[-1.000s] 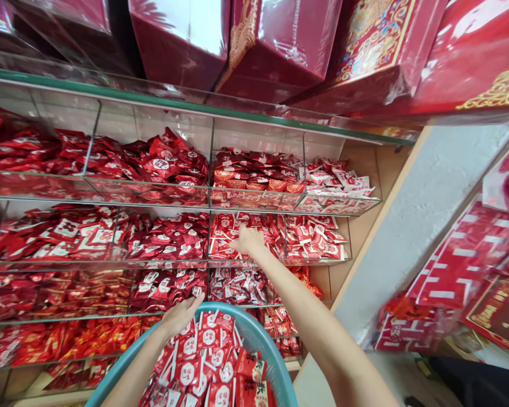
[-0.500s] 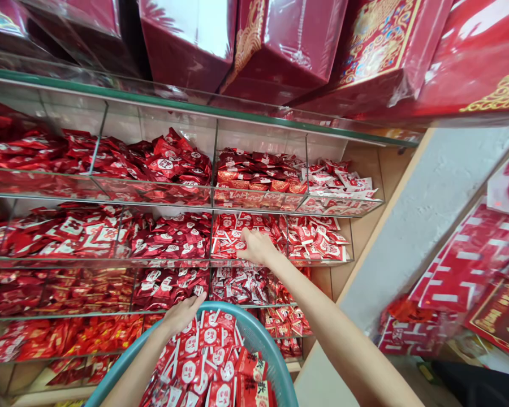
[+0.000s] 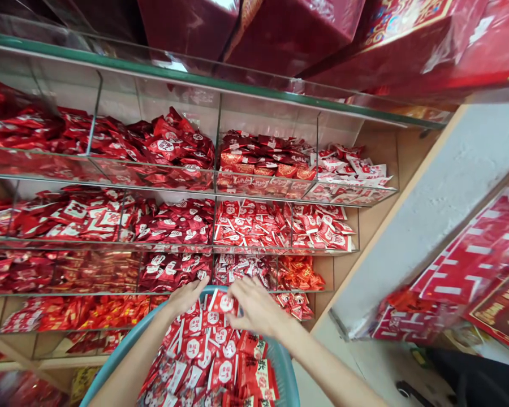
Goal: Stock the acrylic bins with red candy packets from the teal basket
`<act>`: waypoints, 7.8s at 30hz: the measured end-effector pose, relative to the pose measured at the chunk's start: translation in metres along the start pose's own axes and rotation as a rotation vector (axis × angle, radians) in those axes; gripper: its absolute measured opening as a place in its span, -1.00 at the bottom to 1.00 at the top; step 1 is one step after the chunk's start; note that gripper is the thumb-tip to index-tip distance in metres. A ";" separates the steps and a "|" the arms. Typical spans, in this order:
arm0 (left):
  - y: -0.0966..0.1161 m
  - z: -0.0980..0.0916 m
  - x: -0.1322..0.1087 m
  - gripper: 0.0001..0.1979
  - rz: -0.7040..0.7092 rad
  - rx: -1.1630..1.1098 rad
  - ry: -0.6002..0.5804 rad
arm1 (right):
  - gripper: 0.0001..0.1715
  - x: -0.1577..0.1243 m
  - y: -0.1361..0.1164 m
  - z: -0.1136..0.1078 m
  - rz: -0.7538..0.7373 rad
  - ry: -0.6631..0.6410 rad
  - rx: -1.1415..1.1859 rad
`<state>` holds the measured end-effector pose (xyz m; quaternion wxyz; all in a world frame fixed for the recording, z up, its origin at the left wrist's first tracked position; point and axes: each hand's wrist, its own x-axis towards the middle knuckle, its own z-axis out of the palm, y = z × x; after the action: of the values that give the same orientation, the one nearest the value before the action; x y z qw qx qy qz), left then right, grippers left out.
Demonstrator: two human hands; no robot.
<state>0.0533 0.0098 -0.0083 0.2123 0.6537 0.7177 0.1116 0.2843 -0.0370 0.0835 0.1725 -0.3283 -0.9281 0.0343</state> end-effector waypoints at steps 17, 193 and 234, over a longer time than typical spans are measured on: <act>-0.002 0.002 0.001 -0.24 0.009 -0.086 -0.025 | -0.71 -0.030 -0.007 0.076 -0.154 -0.185 -0.069; 0.000 0.004 -0.001 -0.27 -0.006 -0.045 0.016 | -0.74 -0.007 -0.001 0.081 0.968 0.584 1.988; 0.005 0.000 -0.005 -0.22 0.014 -0.033 0.020 | -0.69 -0.017 -0.011 0.101 0.472 0.136 1.157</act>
<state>0.0578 0.0050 -0.0054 0.2150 0.6541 0.7132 0.1316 0.2556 -0.0517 -0.0142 0.3686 -0.3790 -0.6488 0.5473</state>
